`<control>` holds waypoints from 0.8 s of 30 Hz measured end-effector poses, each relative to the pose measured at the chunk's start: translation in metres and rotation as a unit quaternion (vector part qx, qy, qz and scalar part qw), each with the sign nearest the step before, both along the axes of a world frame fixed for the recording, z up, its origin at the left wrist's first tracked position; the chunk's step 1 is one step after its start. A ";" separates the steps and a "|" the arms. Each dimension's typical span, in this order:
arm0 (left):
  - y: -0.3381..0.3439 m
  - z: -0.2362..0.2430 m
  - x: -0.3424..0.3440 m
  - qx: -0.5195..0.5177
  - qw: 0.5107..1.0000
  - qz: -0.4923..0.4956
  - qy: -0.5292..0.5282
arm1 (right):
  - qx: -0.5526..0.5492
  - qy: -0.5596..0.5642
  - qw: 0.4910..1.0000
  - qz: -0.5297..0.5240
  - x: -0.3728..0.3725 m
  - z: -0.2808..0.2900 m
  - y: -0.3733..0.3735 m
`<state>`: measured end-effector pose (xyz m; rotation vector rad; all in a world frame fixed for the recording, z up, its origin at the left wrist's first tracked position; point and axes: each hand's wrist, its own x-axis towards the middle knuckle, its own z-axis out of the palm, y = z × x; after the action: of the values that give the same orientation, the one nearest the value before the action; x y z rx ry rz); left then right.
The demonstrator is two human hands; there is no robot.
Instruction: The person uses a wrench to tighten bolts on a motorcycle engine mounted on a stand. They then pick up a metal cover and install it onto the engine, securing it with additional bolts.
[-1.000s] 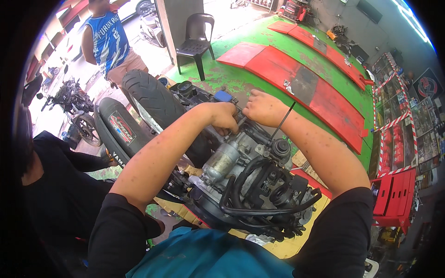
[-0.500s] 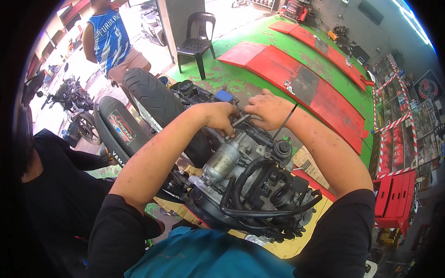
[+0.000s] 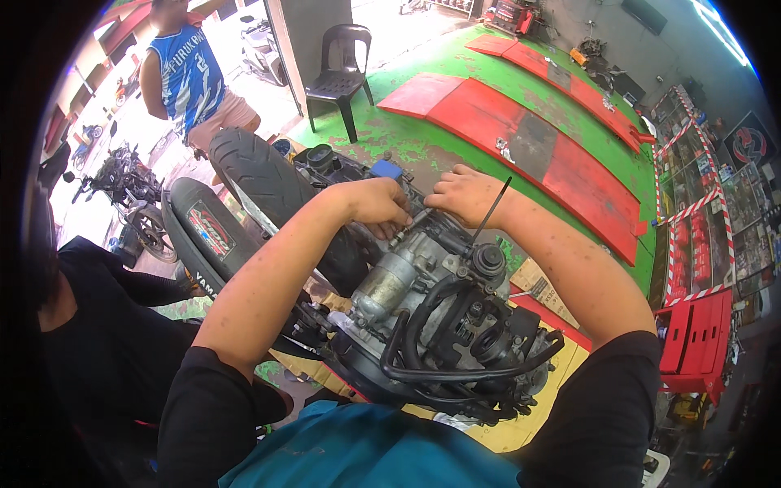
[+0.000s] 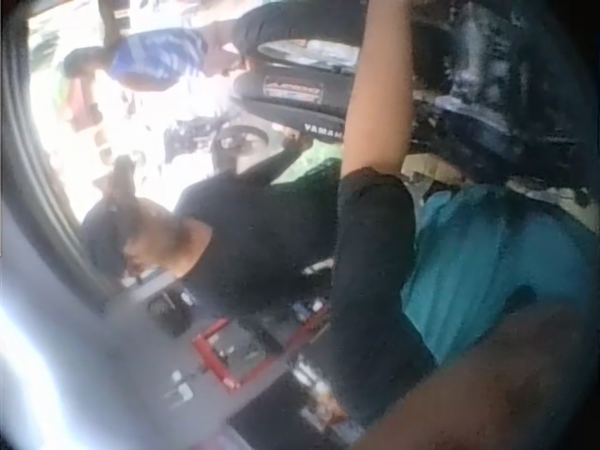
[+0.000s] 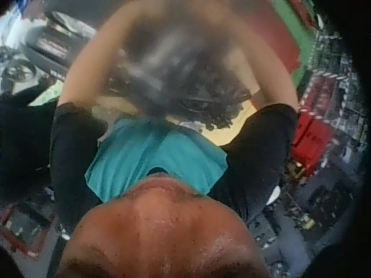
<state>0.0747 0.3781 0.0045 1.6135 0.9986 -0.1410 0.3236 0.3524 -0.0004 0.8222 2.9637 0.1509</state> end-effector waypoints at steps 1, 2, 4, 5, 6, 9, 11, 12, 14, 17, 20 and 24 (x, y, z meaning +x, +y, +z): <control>0.000 0.001 0.003 -0.003 1.000 0.009 0.009 | 0.002 -0.023 1.000 -0.007 -0.001 -0.002 0.001; 0.001 0.001 0.006 0.016 1.000 0.006 0.025 | 0.005 -0.046 0.999 -0.013 -0.004 -0.002 0.002; 0.001 0.003 0.014 0.052 0.997 0.000 0.058 | 0.022 -0.074 0.997 -0.020 -0.010 -0.003 0.004; -0.001 0.002 0.019 0.121 0.990 -0.022 0.068 | 0.036 -0.079 0.996 -0.021 -0.015 -0.002 0.005; -0.003 0.001 0.023 0.190 0.978 -0.044 0.077 | 0.051 -0.084 0.995 -0.022 -0.018 0.000 0.005; -0.005 -0.015 0.030 0.321 0.943 -0.032 0.077 | 0.114 -0.054 0.992 -0.012 -0.027 0.010 0.004; -0.005 -0.018 0.033 0.338 0.937 -0.021 0.082 | 0.114 -0.052 0.992 -0.023 -0.025 0.009 0.005; -0.005 -0.012 0.033 0.325 0.941 -0.026 0.092 | 0.113 -0.050 0.992 -0.030 -0.023 0.007 0.005; -0.005 -0.003 0.034 0.283 0.952 -0.031 0.112 | 0.073 -0.054 0.996 -0.016 -0.014 0.006 0.004; -0.004 0.000 0.035 0.211 0.968 -0.039 0.129 | 0.036 -0.087 0.995 -0.013 -0.010 0.005 0.006; -0.003 -0.002 0.031 0.144 0.983 -0.046 0.107 | 0.070 -0.086 0.994 0.001 -0.010 0.007 0.008; 0.005 -0.002 0.008 0.062 0.995 -0.071 0.026 | 0.110 -0.078 0.991 0.000 -0.010 0.009 0.003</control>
<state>0.0825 0.3828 0.0024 1.8025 0.9476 -0.2225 0.3136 0.3552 0.0089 0.7917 2.8327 0.5250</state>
